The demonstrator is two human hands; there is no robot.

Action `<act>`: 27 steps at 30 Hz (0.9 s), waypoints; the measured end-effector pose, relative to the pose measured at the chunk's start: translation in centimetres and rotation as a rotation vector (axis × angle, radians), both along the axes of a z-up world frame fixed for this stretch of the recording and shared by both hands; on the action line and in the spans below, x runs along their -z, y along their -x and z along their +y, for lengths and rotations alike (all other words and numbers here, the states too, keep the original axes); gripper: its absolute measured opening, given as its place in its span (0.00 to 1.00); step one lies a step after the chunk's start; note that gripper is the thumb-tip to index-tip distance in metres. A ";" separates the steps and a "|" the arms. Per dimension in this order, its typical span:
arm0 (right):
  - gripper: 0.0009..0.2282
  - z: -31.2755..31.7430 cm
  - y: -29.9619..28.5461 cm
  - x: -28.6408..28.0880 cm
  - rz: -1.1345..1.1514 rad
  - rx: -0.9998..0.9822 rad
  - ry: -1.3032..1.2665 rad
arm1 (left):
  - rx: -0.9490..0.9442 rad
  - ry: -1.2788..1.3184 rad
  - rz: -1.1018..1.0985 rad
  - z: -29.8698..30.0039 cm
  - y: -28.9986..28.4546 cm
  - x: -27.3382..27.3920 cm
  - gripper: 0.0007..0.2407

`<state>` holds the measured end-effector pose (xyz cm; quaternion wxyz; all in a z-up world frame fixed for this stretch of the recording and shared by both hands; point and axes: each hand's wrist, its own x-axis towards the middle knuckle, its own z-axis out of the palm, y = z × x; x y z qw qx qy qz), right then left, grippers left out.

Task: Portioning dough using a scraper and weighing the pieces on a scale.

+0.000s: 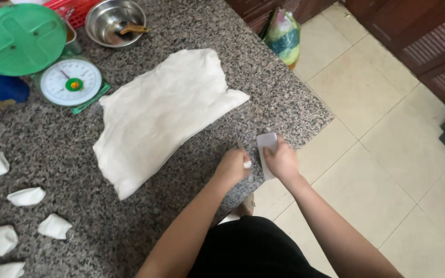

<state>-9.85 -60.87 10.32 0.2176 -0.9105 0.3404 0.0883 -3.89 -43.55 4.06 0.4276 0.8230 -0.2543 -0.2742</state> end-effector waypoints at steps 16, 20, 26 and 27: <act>0.24 -1.7 -0.1 0.3 -0.034 -0.098 -0.138 | -0.342 -0.114 0.134 4.1 0.8 -5.7 0.10; 0.25 -2.8 -0.5 -1.5 0.036 -0.218 -0.199 | -0.624 0.002 0.236 3.1 3.3 -4.5 0.13; 0.27 -4.0 -2.1 -2.3 0.090 -0.432 -0.244 | -1.173 0.010 0.190 7.6 8.0 -3.1 0.15; 0.26 -3.9 -2.4 -2.8 0.103 -0.468 -0.242 | -1.284 0.029 0.146 8.9 8.5 -3.7 0.14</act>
